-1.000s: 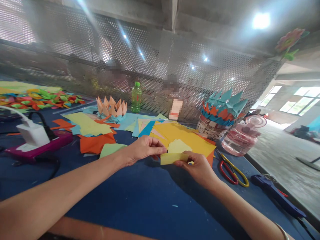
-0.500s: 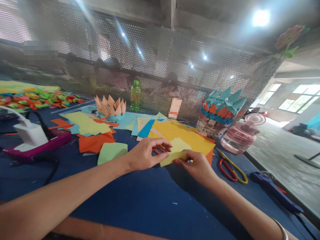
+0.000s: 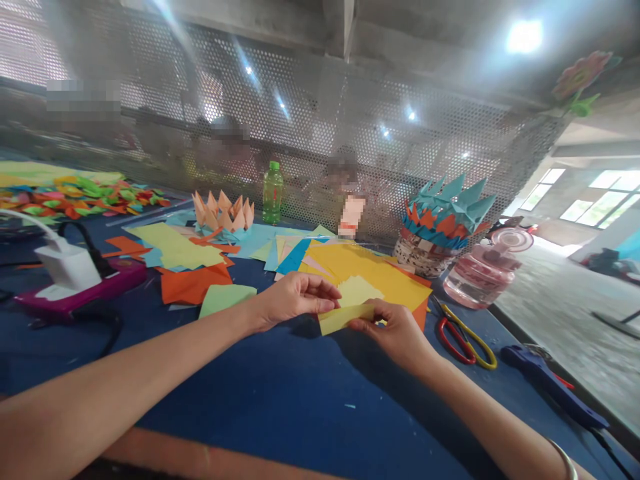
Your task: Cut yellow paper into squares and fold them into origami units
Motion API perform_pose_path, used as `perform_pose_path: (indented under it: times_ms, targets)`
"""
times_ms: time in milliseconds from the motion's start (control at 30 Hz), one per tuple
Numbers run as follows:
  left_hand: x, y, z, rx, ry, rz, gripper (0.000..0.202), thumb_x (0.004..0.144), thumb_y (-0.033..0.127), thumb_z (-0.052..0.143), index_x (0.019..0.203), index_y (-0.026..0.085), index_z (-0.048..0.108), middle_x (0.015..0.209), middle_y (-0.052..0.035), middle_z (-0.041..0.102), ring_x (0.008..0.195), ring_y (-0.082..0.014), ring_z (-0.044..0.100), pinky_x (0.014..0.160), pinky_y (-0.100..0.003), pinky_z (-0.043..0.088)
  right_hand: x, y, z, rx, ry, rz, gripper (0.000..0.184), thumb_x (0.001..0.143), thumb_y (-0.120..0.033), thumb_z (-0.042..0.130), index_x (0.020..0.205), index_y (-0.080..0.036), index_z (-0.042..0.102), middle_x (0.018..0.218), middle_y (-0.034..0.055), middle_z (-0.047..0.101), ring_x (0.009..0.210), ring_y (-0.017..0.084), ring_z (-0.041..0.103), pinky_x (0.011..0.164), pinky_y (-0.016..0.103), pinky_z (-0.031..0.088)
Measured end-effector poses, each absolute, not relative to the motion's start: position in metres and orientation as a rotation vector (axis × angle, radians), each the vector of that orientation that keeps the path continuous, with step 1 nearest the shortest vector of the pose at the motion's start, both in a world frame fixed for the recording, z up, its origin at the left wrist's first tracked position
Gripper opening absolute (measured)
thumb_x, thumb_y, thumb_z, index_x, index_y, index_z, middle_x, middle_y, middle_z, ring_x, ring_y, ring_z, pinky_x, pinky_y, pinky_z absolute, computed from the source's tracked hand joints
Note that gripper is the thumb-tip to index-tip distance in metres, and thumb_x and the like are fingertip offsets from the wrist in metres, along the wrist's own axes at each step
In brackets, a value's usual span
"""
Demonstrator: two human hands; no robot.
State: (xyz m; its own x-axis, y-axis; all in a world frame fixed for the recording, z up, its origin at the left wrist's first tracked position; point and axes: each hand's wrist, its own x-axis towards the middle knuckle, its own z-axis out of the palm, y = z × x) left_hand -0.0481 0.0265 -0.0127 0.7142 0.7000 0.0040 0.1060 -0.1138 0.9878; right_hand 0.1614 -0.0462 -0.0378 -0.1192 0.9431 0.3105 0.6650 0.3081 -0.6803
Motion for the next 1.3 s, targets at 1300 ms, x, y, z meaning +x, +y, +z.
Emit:
perform_pose_path:
  times_ms: [1300]
  targets:
    - [-0.041,0.012,-0.016,1.314,0.715,0.6,0.036,0.055,0.02,0.073,0.09,0.01,0.066,0.081,-0.0047,0.068,0.072,-0.0162,0.062,0.067,-0.027,0.048,0.15,-0.061,-0.031,-1.018,-2.202,-0.622,0.012,0.085,-0.016,0.062,0.09,-0.025,0.067,0.096,0.0004,0.069,0.105,0.02,0.054,0.097,0.042,0.029]
